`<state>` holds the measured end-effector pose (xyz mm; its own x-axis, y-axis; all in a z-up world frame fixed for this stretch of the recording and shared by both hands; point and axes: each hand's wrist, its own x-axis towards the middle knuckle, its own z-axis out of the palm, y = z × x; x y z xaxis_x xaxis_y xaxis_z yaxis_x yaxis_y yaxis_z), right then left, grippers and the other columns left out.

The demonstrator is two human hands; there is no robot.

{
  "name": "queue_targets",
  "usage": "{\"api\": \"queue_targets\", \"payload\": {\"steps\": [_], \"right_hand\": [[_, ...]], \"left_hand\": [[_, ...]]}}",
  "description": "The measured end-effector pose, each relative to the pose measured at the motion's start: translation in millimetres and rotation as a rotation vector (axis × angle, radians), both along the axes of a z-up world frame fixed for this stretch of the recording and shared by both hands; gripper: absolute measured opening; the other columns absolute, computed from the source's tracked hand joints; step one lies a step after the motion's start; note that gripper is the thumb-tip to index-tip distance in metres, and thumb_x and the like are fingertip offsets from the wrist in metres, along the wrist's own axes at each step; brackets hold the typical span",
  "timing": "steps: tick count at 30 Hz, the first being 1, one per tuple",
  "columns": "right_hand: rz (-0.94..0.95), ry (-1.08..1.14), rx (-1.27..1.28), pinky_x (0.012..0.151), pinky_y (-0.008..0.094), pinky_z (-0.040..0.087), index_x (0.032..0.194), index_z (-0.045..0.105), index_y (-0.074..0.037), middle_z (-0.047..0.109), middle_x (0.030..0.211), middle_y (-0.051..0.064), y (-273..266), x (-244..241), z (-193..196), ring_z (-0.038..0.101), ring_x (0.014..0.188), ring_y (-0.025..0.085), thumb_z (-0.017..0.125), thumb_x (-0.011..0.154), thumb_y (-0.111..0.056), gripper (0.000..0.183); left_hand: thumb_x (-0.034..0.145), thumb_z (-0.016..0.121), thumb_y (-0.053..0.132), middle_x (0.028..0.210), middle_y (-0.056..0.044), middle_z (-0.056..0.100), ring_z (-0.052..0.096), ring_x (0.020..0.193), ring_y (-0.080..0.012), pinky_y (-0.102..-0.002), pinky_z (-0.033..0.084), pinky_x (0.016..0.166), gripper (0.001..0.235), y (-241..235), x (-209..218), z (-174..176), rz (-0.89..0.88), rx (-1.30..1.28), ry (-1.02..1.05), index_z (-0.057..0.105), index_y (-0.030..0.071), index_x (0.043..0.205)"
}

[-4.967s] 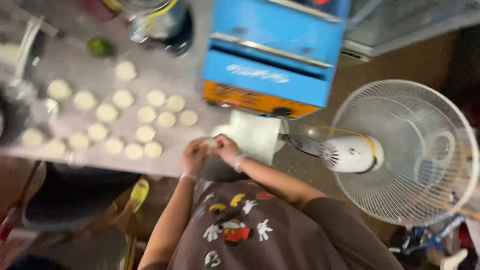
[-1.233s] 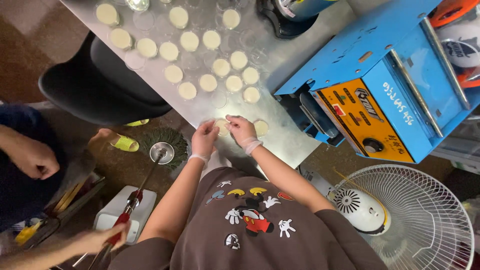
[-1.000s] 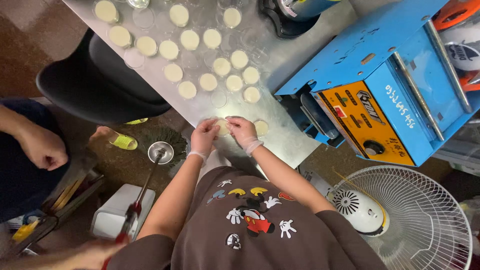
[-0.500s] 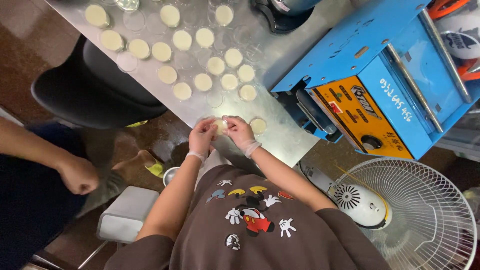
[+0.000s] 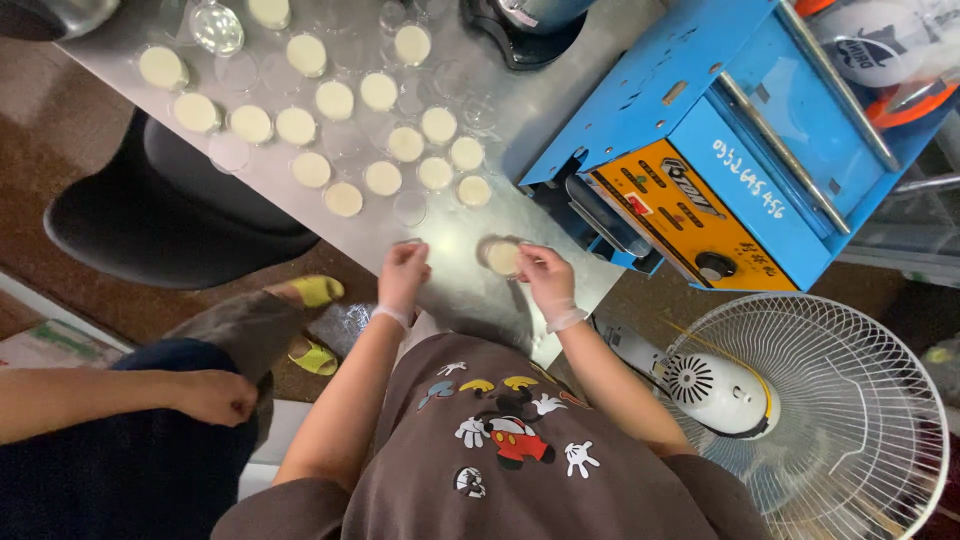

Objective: The person picks up white circular lids and presses them onto small clear plastic cups containing a white liquid, sealing them one by one by hand.

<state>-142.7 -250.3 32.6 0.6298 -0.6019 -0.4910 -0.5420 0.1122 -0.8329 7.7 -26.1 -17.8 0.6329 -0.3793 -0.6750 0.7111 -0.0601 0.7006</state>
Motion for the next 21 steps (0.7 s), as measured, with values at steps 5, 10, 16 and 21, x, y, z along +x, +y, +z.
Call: {"api": "queue_targets", "payload": {"steps": [5,10,16,21], "right_hand": [[-0.120,-0.035,0.037,0.065,0.026,0.060,0.116,0.072,-0.002,0.071,0.091,0.007,-16.4,-14.9,-32.7,0.068,0.072,0.013,0.073,0.093,-0.008,0.024],[-0.127,-0.065,0.067,0.065,0.025,0.059,0.115,0.073,-0.002,0.072,0.090,0.005,-7.9,-9.4,-30.8,0.068,0.071,0.011,0.073,0.093,-0.010,0.023],[-0.069,0.013,0.046,0.066,0.024,0.057,0.116,0.073,-0.004,0.072,0.090,0.005,-8.6,3.2,-20.0,0.069,0.073,0.010,0.075,0.092,-0.013,0.026],[0.078,-0.068,-0.510,0.071,0.026,0.057,0.123,0.069,-0.010,0.064,0.112,0.008,-7.4,20.6,27.6,0.064,0.083,0.013,0.076,0.093,-0.013,0.031]], "left_hand": [[0.093,0.074,0.028,0.097,-0.007,0.066,0.063,0.070,-0.0139,-0.027,0.053,0.061,0.043,-5.8,33.0,-16.7,0.145,0.261,0.011,0.057,-0.001,0.120],[0.091,0.076,0.026,0.100,-0.005,0.067,0.064,0.070,-0.0118,-0.027,0.054,0.060,0.043,-20.3,51.5,3.8,0.141,0.296,-0.053,0.056,0.002,0.121],[0.090,0.075,0.025,0.085,-0.004,0.066,0.065,0.067,-0.0127,-0.027,0.054,0.058,0.030,-18.5,55.9,-13.1,0.218,0.177,0.134,0.063,0.005,0.108],[0.092,0.074,0.021,0.076,-0.002,0.064,0.063,0.067,-0.0115,-0.024,0.050,0.059,0.018,-12.6,46.3,6.2,0.114,0.085,0.155,0.065,0.006,0.094]]}}
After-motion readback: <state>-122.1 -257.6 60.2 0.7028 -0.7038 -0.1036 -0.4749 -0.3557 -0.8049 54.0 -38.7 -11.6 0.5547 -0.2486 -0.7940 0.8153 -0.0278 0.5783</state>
